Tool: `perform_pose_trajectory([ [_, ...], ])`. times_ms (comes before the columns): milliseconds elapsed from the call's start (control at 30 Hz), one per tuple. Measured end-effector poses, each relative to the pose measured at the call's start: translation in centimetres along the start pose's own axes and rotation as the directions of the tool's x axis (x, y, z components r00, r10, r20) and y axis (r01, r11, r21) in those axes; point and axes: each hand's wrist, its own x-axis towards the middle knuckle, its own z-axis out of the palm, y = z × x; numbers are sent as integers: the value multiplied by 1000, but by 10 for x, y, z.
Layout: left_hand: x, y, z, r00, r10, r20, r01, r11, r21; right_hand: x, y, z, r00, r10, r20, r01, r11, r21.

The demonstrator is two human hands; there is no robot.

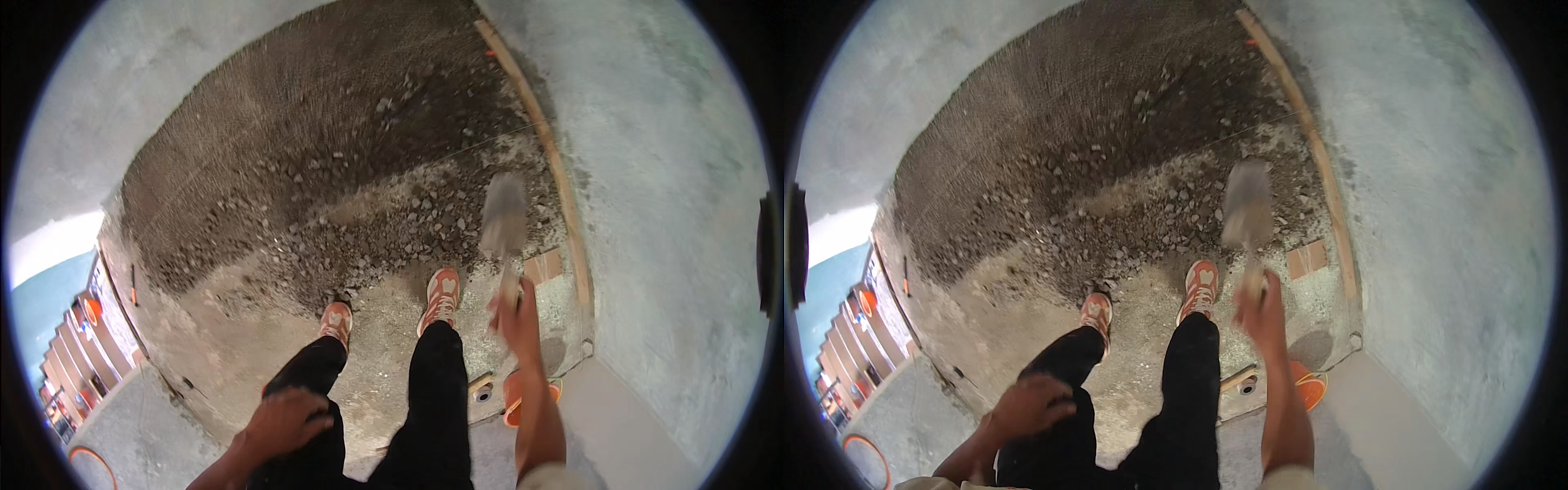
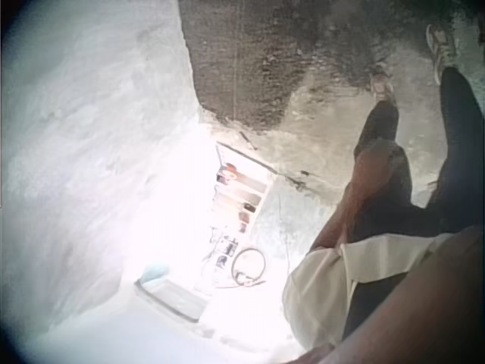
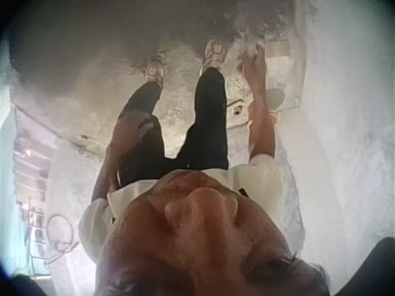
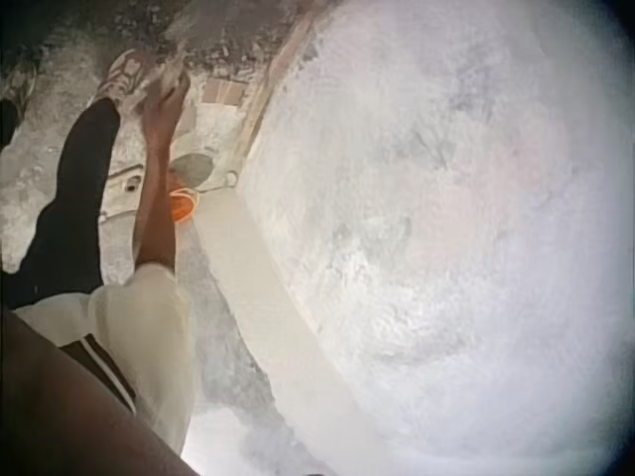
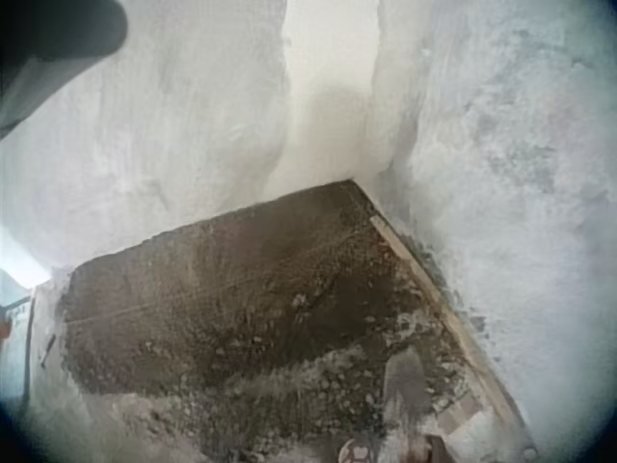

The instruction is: The person measures a concrete floor with a tape measure and string line, then pours gravel from a bucket and spreads it with a trowel to level the surface.

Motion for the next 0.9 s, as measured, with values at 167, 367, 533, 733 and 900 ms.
perform_pose_trajectory([
  [167, 151, -32, 2, 964, 40, -264, -89, 980, -175, 282, -13, 146, 926, -373, -62, 331, 879, -345],
  [367, 213, -92, -3, 956, 21, -291, -64, 988, -138, 422, -46, 220, 868, -480, 124, 429, 601, -675],
  [533, 218, -94, -18, 855, 18, -518, -73, 994, -86, 519, 20, 97, 566, -770, 293, 586, 125, -801],
  [733, 164, -71, -12, 750, 163, -641, -96, 986, 138, 456, -14, 116, 937, -337, -95, 312, 927, -206],
  [900, 170, -74, 7, 808, 152, -569, -77, 985, 153, 527, -61, 181, 727, -687, 0, 524, 555, -646],
])
